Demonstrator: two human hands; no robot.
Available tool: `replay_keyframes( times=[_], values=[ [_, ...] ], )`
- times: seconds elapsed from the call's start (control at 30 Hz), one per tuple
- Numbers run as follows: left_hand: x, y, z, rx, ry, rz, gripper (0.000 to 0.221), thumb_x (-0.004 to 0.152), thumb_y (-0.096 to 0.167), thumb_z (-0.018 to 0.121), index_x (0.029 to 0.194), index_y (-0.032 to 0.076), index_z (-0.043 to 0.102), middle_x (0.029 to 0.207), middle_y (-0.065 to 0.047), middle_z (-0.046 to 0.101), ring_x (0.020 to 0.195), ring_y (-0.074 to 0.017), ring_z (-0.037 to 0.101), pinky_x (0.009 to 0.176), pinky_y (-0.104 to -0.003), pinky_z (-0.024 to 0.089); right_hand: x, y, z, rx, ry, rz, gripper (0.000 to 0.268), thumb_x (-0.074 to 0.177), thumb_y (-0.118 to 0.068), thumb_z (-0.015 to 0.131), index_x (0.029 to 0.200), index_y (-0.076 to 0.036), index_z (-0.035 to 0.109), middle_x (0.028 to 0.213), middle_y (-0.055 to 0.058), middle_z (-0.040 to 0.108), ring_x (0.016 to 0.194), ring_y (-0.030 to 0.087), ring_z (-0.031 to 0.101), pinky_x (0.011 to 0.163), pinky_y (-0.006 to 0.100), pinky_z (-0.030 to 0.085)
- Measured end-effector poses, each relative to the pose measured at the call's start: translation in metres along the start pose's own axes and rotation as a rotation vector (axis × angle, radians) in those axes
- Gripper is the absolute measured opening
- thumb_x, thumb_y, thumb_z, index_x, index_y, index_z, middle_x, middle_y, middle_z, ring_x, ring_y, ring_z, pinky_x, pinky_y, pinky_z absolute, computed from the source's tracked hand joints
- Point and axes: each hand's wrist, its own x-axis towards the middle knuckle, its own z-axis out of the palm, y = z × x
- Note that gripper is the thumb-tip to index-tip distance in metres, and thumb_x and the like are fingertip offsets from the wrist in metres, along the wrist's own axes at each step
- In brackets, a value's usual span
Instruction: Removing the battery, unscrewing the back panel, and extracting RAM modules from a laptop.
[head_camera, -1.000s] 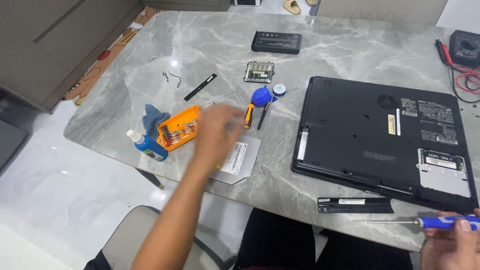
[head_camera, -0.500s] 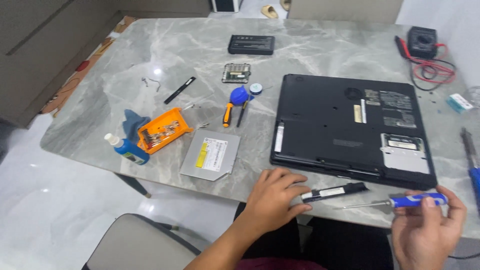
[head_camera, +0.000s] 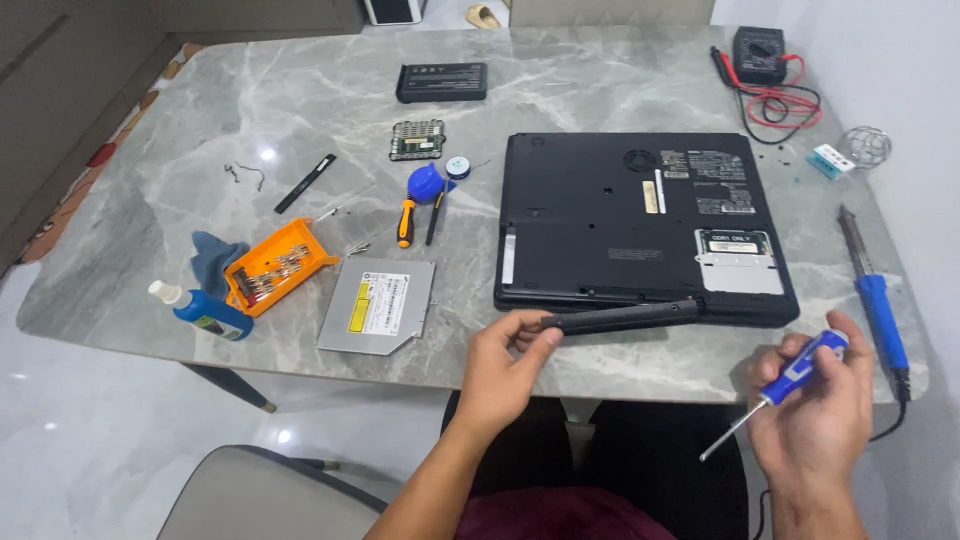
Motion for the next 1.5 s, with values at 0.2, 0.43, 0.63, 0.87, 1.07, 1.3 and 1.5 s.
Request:
replay_keyframes(
  times=[0.2,0.43,0.63,0.87,1.07,1.3,1.5],
  values=[
    [0.001,0.023,0.004,0.064,-0.032,0.091,0.021,0.084,0.019,0.066,0.103,0.013,0.071,0.093,0.001,0.071,0.085,-0.0097,0.063,0.081,-0.024,0.052,-0.035,-0.030,0.034,-0.927,-0.161,-0.237,0.043,0.087,0.001,0.060,0.128,-0.010,0.052,0.088,0.003,0.053,0.063,0.009,0.043,0.056,0.021,0.037],
    [0.011,0.026,0.024,0.219,-0.082,0.249,0.022,0.086,0.020,0.065,0.106,0.010,0.069,0.092,-0.004,0.072,0.088,-0.0154,0.067,0.081,-0.027,0.056,-0.015,-0.027,0.047,-1.477,-0.530,-0.657,0.049,0.079,-0.027,0.072,0.125,-0.015,0.060,0.124,0.009,0.053,0.116,0.026,0.054,0.095,0.041,0.046],
    [0.017,0.030,0.032,0.214,-0.042,0.205,0.026,0.086,0.011,0.068,0.108,-0.001,0.065,0.081,-0.019,0.070,0.078,-0.0271,0.068,0.070,-0.035,0.054,-0.002,-0.017,0.058,-1.820,-0.538,-0.591,0.038,0.081,-0.023,0.071,0.118,-0.025,0.064,0.110,0.004,0.061,0.096,0.030,0.069,0.074,0.043,0.059],
    [0.024,0.015,0.027,0.669,-0.036,0.547,0.020,0.085,0.017,0.068,0.103,0.007,0.066,0.086,-0.007,0.062,0.082,-0.0226,0.060,0.071,-0.031,0.046,0.001,-0.013,0.062,-1.898,-0.530,-0.685,0.029,0.086,-0.024,0.066,0.114,-0.026,0.063,0.111,0.004,0.059,0.084,0.031,0.072,0.066,0.043,0.061],
    [0.031,0.015,0.020,0.848,-0.044,0.626,0.032,0.079,0.022,0.074,0.108,0.011,0.066,0.100,-0.006,0.055,0.097,-0.0260,0.050,0.079,-0.038,0.039,-0.002,-0.007,0.064,-1.859,-0.528,-0.683,0.027,0.085,-0.027,0.066,0.112,-0.024,0.066,0.118,0.006,0.055,0.083,0.033,0.072,0.064,0.044,0.062],
    [0.041,0.003,0.016,0.879,-0.014,0.715,0.029,0.080,0.032,0.072,0.107,0.021,0.067,0.104,-0.002,0.058,0.105,-0.0222,0.047,0.090,-0.044,0.031,0.003,-0.009,0.063,-1.850,-0.476,-0.642,0.032,0.082,-0.027,0.069,0.113,-0.022,0.066,0.114,0.007,0.056,0.088,0.035,0.071,0.068,0.046,0.062],
    [0.044,0.000,0.017,0.861,-0.006,0.702,0.033,0.080,0.034,0.072,0.110,0.022,0.066,0.105,-0.001,0.058,0.105,-0.0220,0.048,0.092,-0.045,0.031,0.003,-0.014,0.067,-1.889,-0.472,-0.589,0.030,0.083,-0.027,0.069,0.112,-0.022,0.066,0.115,0.007,0.058,0.090,0.035,0.071,0.070,0.045,0.062]
  ],
)
